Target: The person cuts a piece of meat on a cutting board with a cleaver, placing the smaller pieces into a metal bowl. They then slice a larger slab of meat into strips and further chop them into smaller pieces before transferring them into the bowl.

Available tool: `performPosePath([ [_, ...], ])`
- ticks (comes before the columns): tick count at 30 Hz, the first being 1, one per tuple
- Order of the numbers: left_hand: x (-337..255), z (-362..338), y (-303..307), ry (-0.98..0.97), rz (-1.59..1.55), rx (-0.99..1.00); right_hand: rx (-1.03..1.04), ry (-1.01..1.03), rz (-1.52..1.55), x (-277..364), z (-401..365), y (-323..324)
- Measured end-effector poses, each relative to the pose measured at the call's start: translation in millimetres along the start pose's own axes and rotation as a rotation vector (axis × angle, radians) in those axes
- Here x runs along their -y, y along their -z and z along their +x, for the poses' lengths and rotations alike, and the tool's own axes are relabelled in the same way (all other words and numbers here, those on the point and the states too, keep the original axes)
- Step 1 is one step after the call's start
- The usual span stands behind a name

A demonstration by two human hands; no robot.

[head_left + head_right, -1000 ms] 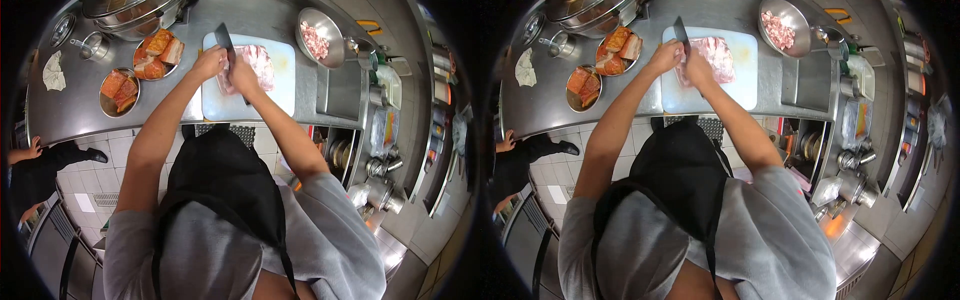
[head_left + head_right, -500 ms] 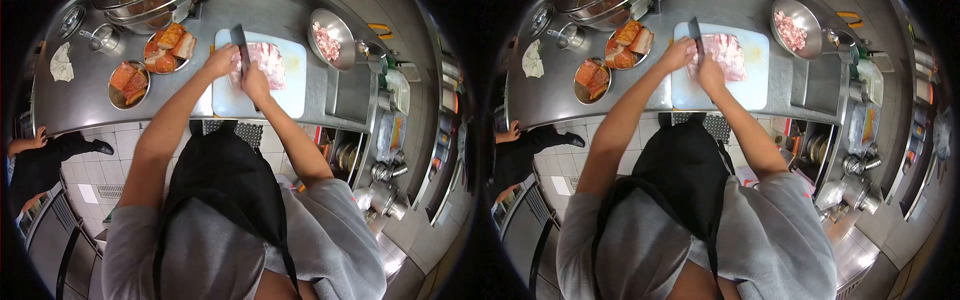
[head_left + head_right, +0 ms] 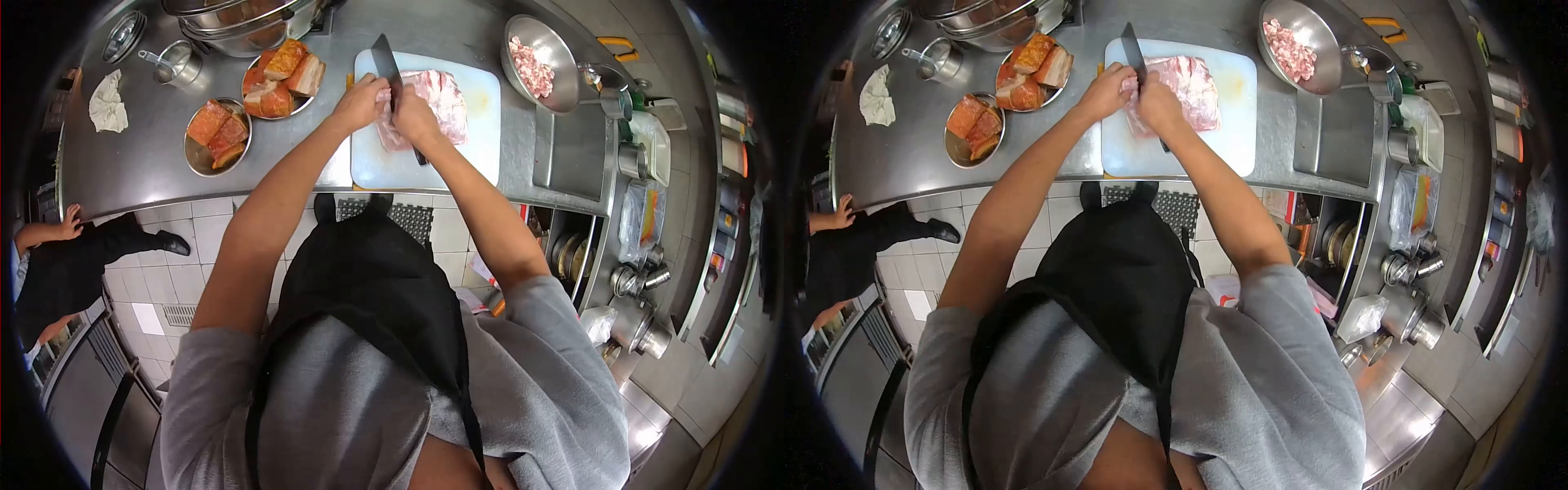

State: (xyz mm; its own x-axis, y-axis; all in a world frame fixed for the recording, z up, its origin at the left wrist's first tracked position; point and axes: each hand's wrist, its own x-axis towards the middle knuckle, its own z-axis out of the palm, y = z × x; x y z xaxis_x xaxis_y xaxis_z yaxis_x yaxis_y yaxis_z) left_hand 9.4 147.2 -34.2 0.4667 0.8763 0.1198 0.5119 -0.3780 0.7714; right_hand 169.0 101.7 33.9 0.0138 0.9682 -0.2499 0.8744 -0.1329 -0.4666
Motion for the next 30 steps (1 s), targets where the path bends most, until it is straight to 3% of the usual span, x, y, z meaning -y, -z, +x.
performPosePath([
  [3, -12.2, -2.1, 4.7, 0.067, -0.011, -0.024, 0.088, 0.131, -0.042, 3.3, -70.7, 44.0],
  [6, -8.4, 1.4, -2.7, 0.064, -0.05, -0.049, 0.025, -0.053, 0.005, -23.0, -76.5, -2.7],
  [7, -10.7, -4.6, -7.7, 0.057, -0.073, -0.041, -0.075, -0.02, 0.027, -8.7, -60.1, -10.7],
  [9, -3.6, -0.3, -7.5, -0.01, -0.035, -0.024, -0.083, -0.022, -0.019, -4.0, -3.5, -21.2],
  [11, -3.1, -10.2, -7.8, -0.055, -0.073, -0.04, -0.091, -0.044, 0.022, -10.9, -10.3, -23.7],
  [14, -24.4, -35.4, -35.3, 0.139, 0.014, -0.319, -0.109, -0.018, 0.047, -23.6, -8.0, -21.0],
  [16, -24.7, -41.3, -35.6, 0.169, -0.057, -0.249, -0.089, -0.023, 0.061, -20.4, -11.2, -15.5],
  [18, -19.5, -36.5, -28.7, 0.22, -0.129, -0.168, -0.128, 0.054, -0.001, -21.5, -34.0, -14.1],
  [19, -11.7, -36.5, -32.0, 0.149, -0.155, -0.216, -0.133, 0.073, -0.03, -23.8, -52.8, -14.4],
  [23, -19.9, -39.5, -34.8, 0.172, -0.117, -0.212, 0.005, -0.172, -0.081, -41.1, -171.0, -31.0],
  [26, -10.3, -40.9, -42.7, 0.157, -0.129, -0.274, -0.011, -0.183, -0.138, -47.4, -197.6, -25.9],
  [27, -7.3, -41.8, -43.0, 0.19, -0.16, -0.289, -0.049, -0.107, -0.029, -64.3, -192.6, -31.6],
  [30, -41.2, -64.5, -39.5, 0.293, -0.174, -0.273, -0.006, -0.113, -0.053, -47.9, -179.0, -8.9],
])
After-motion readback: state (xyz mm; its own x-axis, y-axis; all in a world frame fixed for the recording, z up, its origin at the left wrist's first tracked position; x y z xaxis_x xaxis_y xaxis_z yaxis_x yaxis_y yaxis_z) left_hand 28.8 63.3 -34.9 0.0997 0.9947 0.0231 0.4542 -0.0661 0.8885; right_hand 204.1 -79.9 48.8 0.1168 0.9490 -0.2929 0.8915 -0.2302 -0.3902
